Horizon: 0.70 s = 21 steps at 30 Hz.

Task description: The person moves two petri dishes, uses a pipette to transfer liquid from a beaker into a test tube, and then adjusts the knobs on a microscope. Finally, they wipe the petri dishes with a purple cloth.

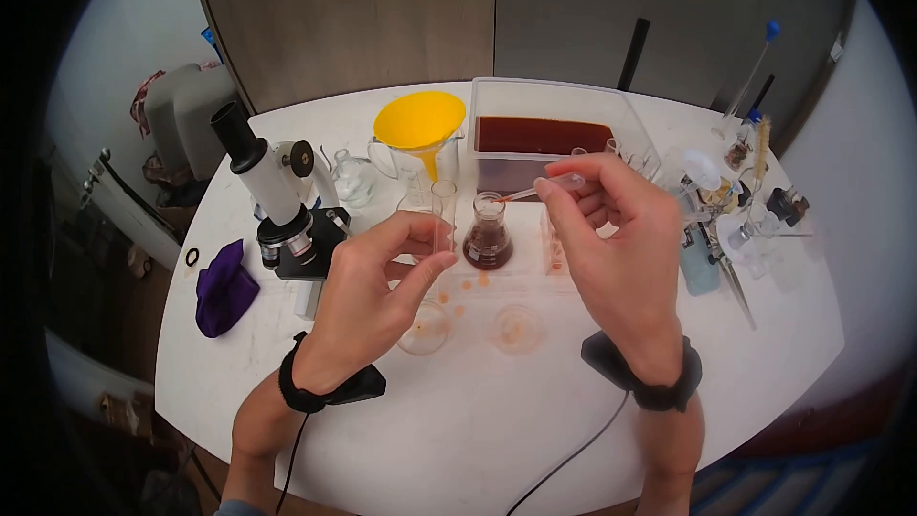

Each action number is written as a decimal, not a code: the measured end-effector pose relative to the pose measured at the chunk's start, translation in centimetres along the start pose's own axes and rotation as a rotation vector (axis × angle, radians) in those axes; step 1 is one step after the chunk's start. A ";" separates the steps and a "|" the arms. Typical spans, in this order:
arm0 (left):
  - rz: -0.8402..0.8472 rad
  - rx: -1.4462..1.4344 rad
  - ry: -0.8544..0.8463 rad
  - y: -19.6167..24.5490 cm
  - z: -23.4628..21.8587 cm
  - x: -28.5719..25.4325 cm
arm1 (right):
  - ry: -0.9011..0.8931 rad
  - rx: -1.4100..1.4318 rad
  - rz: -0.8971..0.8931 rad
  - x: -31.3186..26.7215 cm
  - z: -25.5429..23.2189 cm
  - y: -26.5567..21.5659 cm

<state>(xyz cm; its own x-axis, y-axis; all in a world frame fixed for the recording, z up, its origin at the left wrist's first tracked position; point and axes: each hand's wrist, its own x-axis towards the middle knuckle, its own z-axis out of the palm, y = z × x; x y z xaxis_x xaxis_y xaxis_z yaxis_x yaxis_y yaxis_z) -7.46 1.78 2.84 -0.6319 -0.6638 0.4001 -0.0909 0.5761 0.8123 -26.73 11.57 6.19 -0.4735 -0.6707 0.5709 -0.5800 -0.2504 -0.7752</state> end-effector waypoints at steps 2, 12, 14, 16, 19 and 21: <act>-0.005 0.000 0.003 -0.2 0.1 -0.1 | 0.016 0.010 -0.020 0.1 -0.4 -0.3; -0.023 -0.018 -0.002 -0.4 0.1 -0.4 | -0.016 0.019 0.003 0.3 -0.1 0.6; -0.029 -0.028 -0.004 -0.4 0.2 -0.4 | 0.001 0.030 -0.009 0.3 -0.3 0.5; -0.036 -0.038 -0.001 -0.5 0.3 -0.4 | 0.013 0.042 -0.024 0.4 -0.7 0.2; -0.014 -0.033 0.008 -0.8 0.7 -0.3 | 0.037 0.040 -0.018 0.4 -1.2 -0.5; -0.028 -0.049 0.001 -0.9 1.0 -0.3 | 0.069 0.097 -0.025 0.4 -1.6 -0.9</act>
<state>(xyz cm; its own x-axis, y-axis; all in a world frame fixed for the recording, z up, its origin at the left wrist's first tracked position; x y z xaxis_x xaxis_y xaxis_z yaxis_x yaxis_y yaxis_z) -8.01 1.91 1.57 -0.6289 -0.6800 0.3768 -0.0709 0.5329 0.8432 -27.43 12.62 7.57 -0.5060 -0.6149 0.6049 -0.5267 -0.3350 -0.7812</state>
